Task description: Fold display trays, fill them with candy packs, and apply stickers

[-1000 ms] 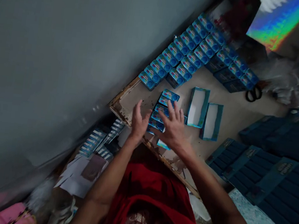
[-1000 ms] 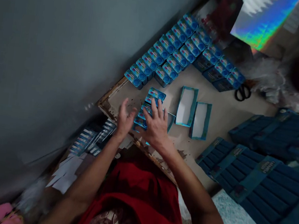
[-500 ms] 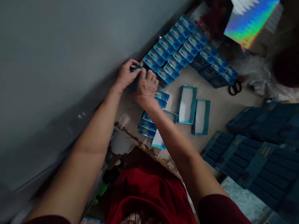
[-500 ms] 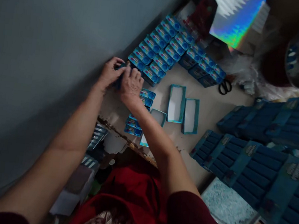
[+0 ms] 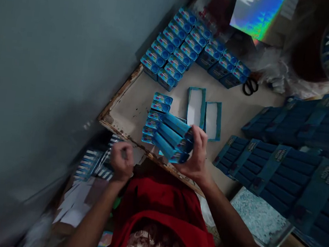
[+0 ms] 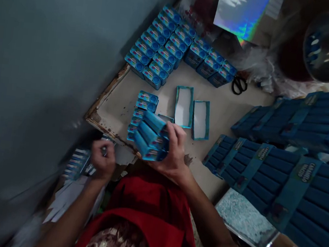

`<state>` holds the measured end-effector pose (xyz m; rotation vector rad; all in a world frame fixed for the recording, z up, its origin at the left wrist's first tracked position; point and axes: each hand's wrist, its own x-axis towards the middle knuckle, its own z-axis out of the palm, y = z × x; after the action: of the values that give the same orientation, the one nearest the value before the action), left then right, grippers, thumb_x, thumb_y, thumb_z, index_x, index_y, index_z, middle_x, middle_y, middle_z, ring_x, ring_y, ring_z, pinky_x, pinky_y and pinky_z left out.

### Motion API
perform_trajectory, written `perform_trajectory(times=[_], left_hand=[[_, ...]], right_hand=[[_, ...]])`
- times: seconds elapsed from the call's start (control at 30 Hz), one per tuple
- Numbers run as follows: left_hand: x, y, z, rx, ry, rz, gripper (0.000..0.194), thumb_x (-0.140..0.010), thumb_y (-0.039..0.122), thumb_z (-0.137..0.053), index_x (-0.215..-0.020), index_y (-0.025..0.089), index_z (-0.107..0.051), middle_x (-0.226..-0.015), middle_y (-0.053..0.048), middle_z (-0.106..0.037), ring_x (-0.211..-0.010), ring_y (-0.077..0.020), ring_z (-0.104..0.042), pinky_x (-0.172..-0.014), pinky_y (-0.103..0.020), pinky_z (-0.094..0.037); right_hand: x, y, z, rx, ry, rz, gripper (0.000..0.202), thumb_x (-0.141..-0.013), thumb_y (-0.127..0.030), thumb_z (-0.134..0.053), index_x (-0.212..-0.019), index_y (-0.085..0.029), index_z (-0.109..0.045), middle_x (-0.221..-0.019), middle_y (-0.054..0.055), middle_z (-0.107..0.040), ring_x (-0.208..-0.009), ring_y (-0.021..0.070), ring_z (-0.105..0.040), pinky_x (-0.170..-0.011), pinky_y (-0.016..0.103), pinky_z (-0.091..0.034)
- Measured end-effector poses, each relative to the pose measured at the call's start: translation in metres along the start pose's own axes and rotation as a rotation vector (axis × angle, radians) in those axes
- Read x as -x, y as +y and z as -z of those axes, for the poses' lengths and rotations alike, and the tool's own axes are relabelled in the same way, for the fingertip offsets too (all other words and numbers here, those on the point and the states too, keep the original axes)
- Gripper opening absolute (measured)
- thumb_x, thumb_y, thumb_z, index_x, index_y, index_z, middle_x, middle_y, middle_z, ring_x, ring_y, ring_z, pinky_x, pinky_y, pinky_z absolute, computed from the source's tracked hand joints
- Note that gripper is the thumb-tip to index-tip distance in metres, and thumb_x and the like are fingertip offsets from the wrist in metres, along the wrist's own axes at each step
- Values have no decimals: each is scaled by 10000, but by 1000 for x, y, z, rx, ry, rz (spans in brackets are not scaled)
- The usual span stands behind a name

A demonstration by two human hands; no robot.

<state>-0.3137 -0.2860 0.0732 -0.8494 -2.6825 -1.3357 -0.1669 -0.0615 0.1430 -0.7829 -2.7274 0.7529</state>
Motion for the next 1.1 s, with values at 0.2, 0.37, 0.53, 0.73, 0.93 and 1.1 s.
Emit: perform_trajectory(times=[0.2,0.37,0.53,0.73,0.93,1.1], left_hand=[[93,-12,-88,-95,-854,-318,310,-1024,220,-591,-1252,286,-790,-1158,-114,-799,-1124,-310,-750,-1085,-554,-575],[77,-22,-121,-218,-979,-302,317,-1020,144,-595,-1223,225,-825,-1045,-114,-792,-1035,-283,-719,-1082,-484,-554],[70,-12,-112,-261,-1025,-317,310,-985,117,-646,-1234,189,-817,-1128,-142,-798,-1114,-304,-735,-1063,-501,-581],[21,22,-60,-37,-643,-434,280,-1068,253,-625,-1300,279,-779,-1292,-103,-793,-1221,-268,-734,-1060,-437,-593],[-177,17,-89,-26,-243,-226,294,-1103,294,-528,-1249,251,-780,-1202,-121,-778,-1186,-303,-688,-1111,-490,-528],[-263,1,-169,-13,-460,-306,273,-1007,198,-586,-1200,217,-777,-1347,-148,-726,-1342,-352,-596,-1199,-560,-446]], right_hand=[[25,87,-56,-23,-89,-11,1138,-790,-503,-743,-1745,-148,-237,-1546,228,-487,-1434,418,-526,-1215,592,-494],[-5,85,-81,171,-164,-43,1025,-777,-294,-767,-1712,-136,-379,-1567,236,-510,-1475,427,-483,-1283,603,-406],[-23,75,-82,304,-285,-36,1169,-737,-352,-864,-1740,-113,-313,-1787,278,-281,-1683,507,-188,-1340,726,-197],[-121,93,-45,180,-225,39,1000,-895,-583,-808,-1706,-189,-376,-1759,267,-344,-1640,453,-334,-1271,676,-369],[-248,96,-100,145,30,-162,1054,-900,-681,-762,-1666,-79,-360,-1556,302,-477,-1469,436,-486,-1191,636,-457],[-258,85,-138,256,129,-274,981,-920,-726,-666,-1606,-81,-390,-1502,305,-465,-1441,463,-449,-1138,697,-438]])
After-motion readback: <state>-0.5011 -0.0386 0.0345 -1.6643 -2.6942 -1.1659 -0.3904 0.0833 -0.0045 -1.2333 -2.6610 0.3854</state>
